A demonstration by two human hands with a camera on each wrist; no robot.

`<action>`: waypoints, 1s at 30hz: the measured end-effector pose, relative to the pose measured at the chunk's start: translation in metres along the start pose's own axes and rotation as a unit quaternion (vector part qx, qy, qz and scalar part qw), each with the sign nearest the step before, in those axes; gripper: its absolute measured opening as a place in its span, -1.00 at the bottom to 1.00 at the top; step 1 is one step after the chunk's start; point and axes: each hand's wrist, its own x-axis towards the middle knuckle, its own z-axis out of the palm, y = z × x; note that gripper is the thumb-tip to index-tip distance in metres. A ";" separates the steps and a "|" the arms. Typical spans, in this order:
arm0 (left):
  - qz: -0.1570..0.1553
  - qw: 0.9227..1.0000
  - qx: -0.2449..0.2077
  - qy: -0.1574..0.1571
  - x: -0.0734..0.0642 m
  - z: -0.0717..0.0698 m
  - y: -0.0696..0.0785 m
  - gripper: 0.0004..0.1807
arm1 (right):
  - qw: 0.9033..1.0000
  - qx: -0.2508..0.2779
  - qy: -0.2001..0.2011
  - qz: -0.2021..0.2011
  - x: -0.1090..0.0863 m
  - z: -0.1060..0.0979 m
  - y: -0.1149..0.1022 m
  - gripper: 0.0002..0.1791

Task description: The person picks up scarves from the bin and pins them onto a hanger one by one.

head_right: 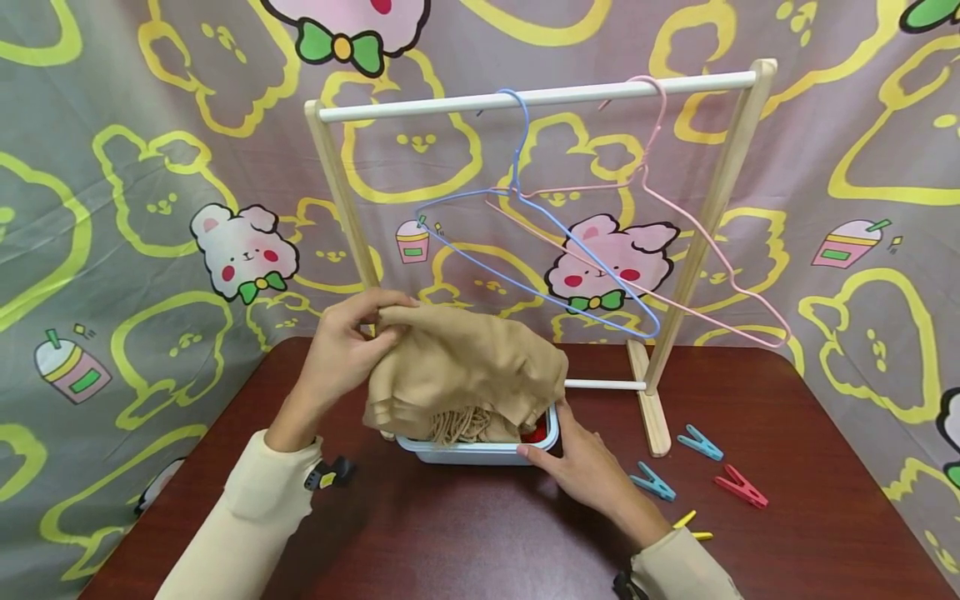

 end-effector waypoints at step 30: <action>0.038 0.996 0.018 0.084 0.036 -0.025 0.026 -0.69 | 0.997 -0.064 0.024 -0.022 -0.001 -0.013 -0.007 0.07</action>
